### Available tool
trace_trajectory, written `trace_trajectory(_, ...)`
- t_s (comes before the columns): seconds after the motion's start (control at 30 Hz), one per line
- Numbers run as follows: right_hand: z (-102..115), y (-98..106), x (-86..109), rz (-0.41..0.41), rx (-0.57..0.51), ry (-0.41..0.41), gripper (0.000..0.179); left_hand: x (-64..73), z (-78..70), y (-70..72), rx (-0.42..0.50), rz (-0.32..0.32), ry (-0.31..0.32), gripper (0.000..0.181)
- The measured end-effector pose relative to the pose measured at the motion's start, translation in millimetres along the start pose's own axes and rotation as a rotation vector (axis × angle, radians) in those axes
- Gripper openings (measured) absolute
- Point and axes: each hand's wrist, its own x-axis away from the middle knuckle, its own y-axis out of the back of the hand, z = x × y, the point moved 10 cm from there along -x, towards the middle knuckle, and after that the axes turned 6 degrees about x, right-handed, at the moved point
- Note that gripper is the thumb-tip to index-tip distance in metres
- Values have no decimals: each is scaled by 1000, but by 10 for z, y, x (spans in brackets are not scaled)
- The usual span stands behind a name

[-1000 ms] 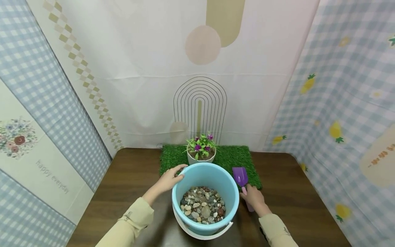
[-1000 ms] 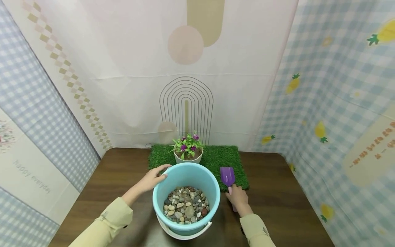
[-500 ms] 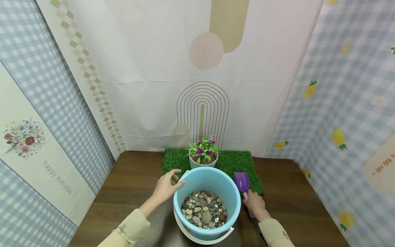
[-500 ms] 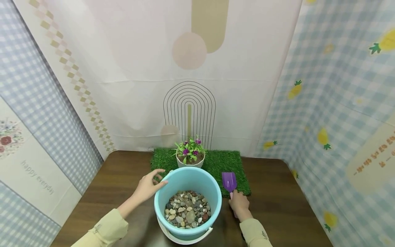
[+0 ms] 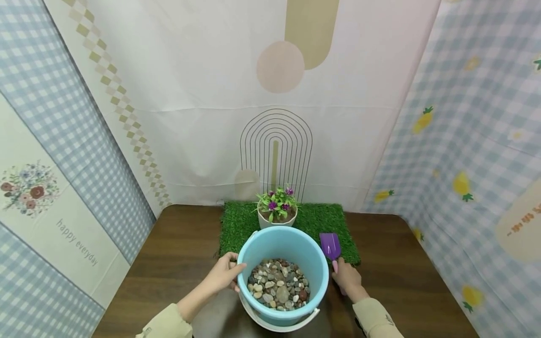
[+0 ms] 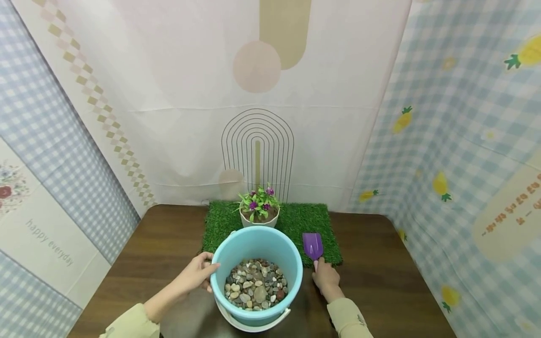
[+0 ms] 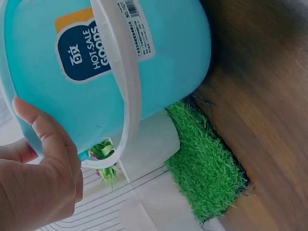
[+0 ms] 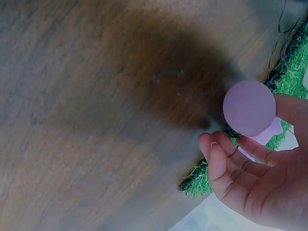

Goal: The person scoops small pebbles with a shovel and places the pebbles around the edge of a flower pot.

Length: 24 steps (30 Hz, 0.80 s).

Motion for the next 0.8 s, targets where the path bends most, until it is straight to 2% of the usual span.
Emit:
trace_trajectory(0.2,-9,-23,20,-5,-7,2,45,-96,-79,17,-97,24,-55,29)
trace_trajectory(0.3,-10,-10,22,-26,-9,8,44,-158,-118,35,-139,52,-80,30)
trace_trajectory(0.47,-25,6,24,-49,-15,11,38,-247,-139,65,-189,67,-85,36)
trace_trajectory(0.63,-84,42,14,-81,-24,10,33,-334,-177,92,-247,39,-99,40)
trace_trajectory(0.8,-115,108,18,-118,-14,43,29,-375,-245,128,-329,-12,-121,40)
